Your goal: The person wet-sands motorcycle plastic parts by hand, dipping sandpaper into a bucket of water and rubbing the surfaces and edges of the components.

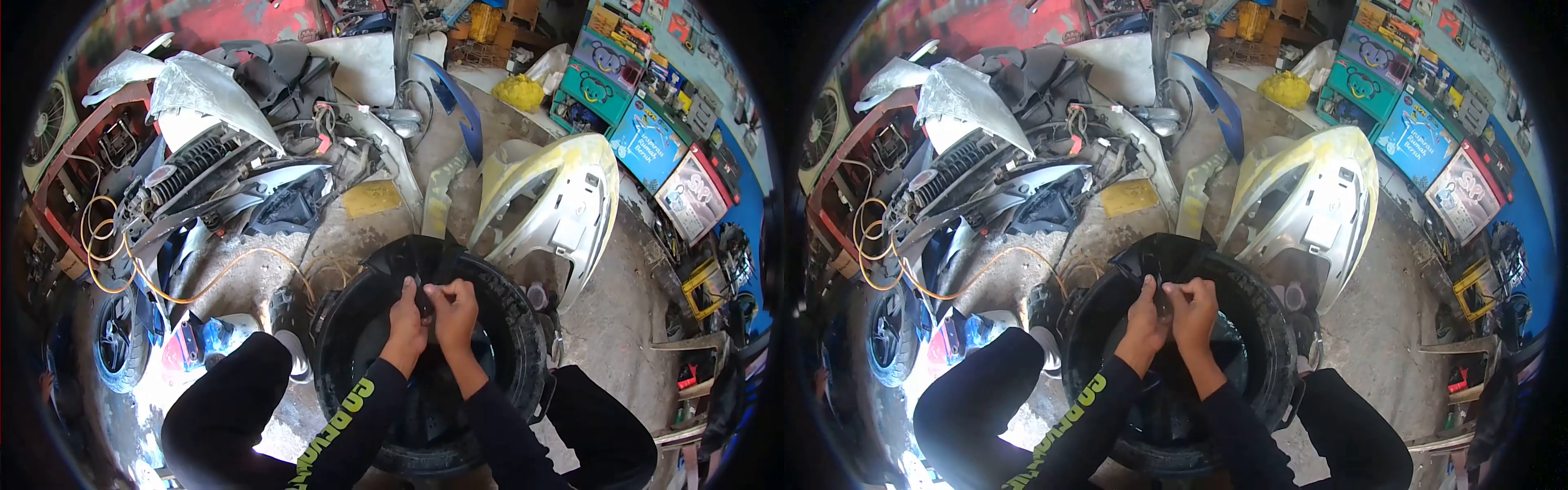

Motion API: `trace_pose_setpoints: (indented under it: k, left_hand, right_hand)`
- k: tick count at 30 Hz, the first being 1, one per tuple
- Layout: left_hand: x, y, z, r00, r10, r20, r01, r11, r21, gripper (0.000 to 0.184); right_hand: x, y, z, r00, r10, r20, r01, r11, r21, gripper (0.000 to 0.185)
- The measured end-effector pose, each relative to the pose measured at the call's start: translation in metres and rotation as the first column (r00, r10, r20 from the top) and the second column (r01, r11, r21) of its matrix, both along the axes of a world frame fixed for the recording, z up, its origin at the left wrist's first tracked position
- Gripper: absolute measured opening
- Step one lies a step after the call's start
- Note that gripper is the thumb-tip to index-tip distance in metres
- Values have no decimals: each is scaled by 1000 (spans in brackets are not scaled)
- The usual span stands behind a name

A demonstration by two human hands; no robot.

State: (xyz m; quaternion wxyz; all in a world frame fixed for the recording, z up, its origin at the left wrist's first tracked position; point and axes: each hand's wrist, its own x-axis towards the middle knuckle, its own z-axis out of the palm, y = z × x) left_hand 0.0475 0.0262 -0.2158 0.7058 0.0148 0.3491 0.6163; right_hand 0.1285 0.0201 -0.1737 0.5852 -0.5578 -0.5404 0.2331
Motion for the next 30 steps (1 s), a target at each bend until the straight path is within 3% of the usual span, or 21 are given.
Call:
trace_pose_setpoints:
  k: [2, 3, 5, 8, 10, 12, 15, 16, 17, 18, 19, 20, 22, 23, 24, 26, 27, 28, 29, 30]
  left_hand:
    - [-6, 12, -2, 999, -33, 14, 33, 997, -64, 31]
    - [-5, 12, -1, 996, -14, 90, 17, 999, -34, 31]
    - [-6, 7, -3, 999, -22, 39, 22, 1000, -3, 31]
    - [-7, -7, 9, 996, -83, -24, 84, 994, 71, 29]
    - [-1, -9, 35, 999, 23, 28, -22, 999, -42, 32]
    - [-7, -7, 20, 999, -23, 41, 22, 1000, 6, 30]
    - [-9, -8, -1, 997, -77, 4, 77, 993, 86, 28]
    - [-10, -8, -6, 986, -127, -109, 136, 987, 87, 29]
    - [-12, -7, -11, 961, -171, -220, 193, 978, 83, 32]
    - [-13, -5, -24, 961, -167, -222, 189, 979, 80, 32]
    - [-16, -3, -42, 934, -177, -311, 211, 974, 78, 34]
    - [-17, -2, -58, 898, -189, -397, 238, 968, 77, 38]
    - [-15, -8, -43, 880, -162, -446, 209, 976, 60, 39]
    - [-15, -10, -38, 860, -136, -492, 184, 982, 51, 41]
    - [-16, -11, -42, 859, -139, -493, 184, 982, 45, 41]
    - [-17, -7, -54, 852, -86, -516, 134, 989, 56, 42]
    - [-18, -4, -60, 852, -86, -516, 136, 989, 60, 42]
    - [-19, -2, -68, 840, -82, -536, 128, 991, 48, 41]
    - [-20, -3, -72, 828, -79, -555, 117, 993, 32, 41]
    - [-21, -5, -71, 828, -81, -555, 115, 993, 27, 41]
  right_hand:
    - [-2, -17, -6, 980, 14, 200, -27, 998, 63, 27]
    - [-3, -17, -5, 982, 8, 189, -23, 997, 76, 27]
    - [-2, -13, -8, 984, 7, 178, -19, 998, 66, 26]
    - [8, 7, -18, 997, -46, 69, 47, 999, -12, 23]
    - [12, 16, -31, 952, 4, -305, -70, 977, -204, 19]
    - [20, 18, -52, 948, -15, -319, -53, 978, -203, 16]
    - [40, 14, -85, 912, -102, -398, -103, 881, -462, 10]
    - [47, 16, -98, 910, -107, -400, -102, 879, -466, 10]
    - [54, 17, -110, 925, -69, -374, -167, 811, -561, 8]
    - [61, 20, -115, 935, -22, -353, -227, 728, -647, 7]
    - [71, 24, -118, 911, 1, -412, -319, 635, -704, 4]
    - [78, 31, -133, 910, 4, -415, -325, 629, -706, 4]
    - [94, 48, -186, 995, 101, -25, -94, 772, -629, 7]
    - [102, 52, -192, 957, 111, 267, 73, 801, -594, 9]
    - [104, 54, -206, 958, 112, 264, 72, 797, -599, 9]
    - [108, 59, -231, 860, -1, 511, 233, 891, -390, 6]
    - [106, 60, -215, 859, -5, 511, 235, 891, -387, 6]
    - [98, 57, -179, 988, 148, 38, -97, 796, -598, 7]
    - [87, 52, -141, 865, 202, -459, -472, 636, -610, 7]
    - [77, 46, -110, 865, 201, -460, -473, 632, -613, 7]
